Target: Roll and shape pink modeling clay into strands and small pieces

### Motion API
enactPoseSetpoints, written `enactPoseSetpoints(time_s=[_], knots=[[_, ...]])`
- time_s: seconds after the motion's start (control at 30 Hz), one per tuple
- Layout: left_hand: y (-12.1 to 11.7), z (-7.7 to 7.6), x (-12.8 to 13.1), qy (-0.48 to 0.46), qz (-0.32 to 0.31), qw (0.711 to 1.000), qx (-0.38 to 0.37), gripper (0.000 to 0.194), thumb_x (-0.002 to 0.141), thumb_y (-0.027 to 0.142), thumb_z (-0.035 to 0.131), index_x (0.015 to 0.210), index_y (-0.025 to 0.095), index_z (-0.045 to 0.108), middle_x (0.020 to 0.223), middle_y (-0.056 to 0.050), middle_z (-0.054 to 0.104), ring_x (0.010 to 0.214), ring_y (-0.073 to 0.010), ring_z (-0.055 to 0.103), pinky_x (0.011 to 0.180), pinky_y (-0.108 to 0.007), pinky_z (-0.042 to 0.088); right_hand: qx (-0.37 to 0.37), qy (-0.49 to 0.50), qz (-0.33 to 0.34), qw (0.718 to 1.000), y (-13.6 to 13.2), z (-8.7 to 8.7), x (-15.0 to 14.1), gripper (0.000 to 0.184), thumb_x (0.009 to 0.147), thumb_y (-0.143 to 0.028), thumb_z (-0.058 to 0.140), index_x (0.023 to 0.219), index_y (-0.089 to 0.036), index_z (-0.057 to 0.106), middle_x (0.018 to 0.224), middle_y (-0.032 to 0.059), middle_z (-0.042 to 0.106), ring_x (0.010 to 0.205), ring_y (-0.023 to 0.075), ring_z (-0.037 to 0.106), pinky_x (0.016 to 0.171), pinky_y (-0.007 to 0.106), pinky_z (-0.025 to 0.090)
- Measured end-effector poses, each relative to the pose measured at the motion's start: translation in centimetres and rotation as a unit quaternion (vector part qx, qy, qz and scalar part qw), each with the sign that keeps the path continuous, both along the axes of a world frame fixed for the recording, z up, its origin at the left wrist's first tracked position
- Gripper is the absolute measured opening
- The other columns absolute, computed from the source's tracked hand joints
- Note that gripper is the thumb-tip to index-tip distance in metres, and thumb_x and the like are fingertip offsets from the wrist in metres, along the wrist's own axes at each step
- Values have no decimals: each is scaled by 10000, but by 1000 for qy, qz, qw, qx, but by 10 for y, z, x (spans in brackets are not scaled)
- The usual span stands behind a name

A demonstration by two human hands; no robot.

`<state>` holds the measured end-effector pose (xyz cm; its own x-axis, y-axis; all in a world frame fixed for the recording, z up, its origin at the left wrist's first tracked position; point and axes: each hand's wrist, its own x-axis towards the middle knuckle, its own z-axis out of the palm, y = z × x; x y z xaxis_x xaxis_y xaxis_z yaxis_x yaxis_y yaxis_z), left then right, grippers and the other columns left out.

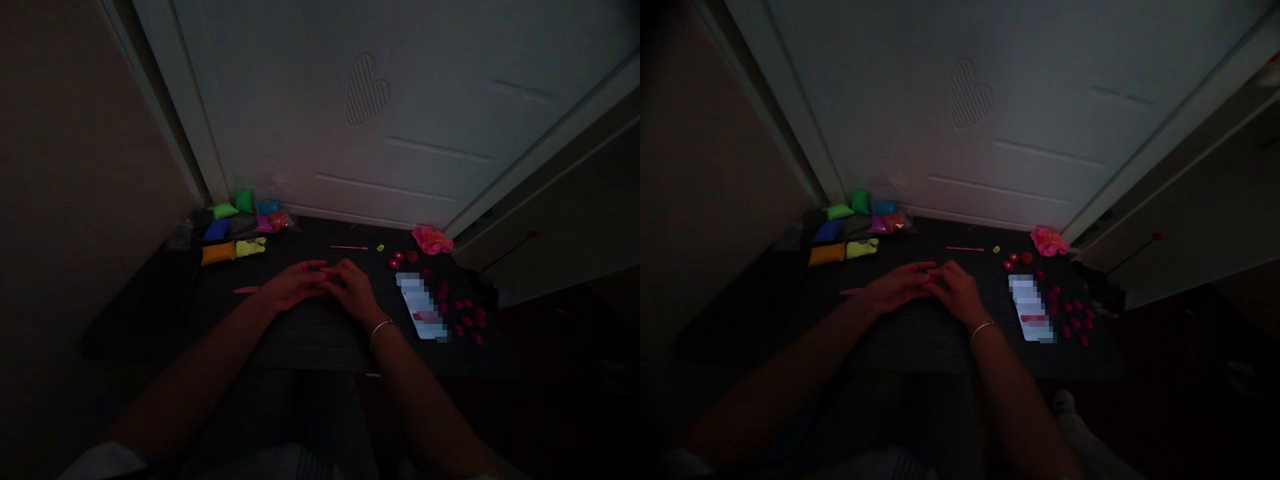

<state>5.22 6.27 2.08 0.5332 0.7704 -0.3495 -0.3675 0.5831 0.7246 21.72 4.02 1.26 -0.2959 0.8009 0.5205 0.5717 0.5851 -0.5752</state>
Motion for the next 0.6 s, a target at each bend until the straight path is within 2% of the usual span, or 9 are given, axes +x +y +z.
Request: enactPoseSetpoints(time_s=[0.2, 0.37, 0.5, 0.6], knots=[[-1, 6, -1, 25, -3, 999, 20, 467, 632, 63, 680, 1059, 170, 523, 835, -20, 640, 699, -109, 619, 744, -298, 492, -34, 1, 31, 999, 0, 3, 1, 169, 802, -309, 558, 928, -235, 643, 754, -2, 535, 664, 108, 518, 596, 229, 423], [-2, 5, 2, 33, 35, 999, 15, 451, 632, 30, 665, 1038, 165, 525, 774, -10, 638, 647, -96, 607, 704, -270, 499, -33, -8, 8, 999, 0, 1, 0, 295, 754, -312, 617, 1037, -237, 578, 832, 8, 528, 690, 118, 508, 609, 240, 422], [-2, 8, 3, 35, 26, 999, 10, 416, 665, 70, 656, 1049, 156, 523, 835, -41, 651, 677, -115, 622, 676, -272, 507, -36, 7, -7, 999, 1, 2, 0, 164, 750, -304, 624, 888, -218, 609, 752, -7, 506, 664, 115, 489, 584, 230, 408], [-2, 10, 1, 33, 24, 999, 14, 355, 706, 116, 633, 1043, 151, 526, 841, -49, 652, 693, -128, 630, 659, -275, 514, -43, 30, -1, 999, 0, 4, 0, 155, 758, -310, 616, 877, -211, 624, 702, -18, 481, 619, 104, 468, 555, 223, 394]])
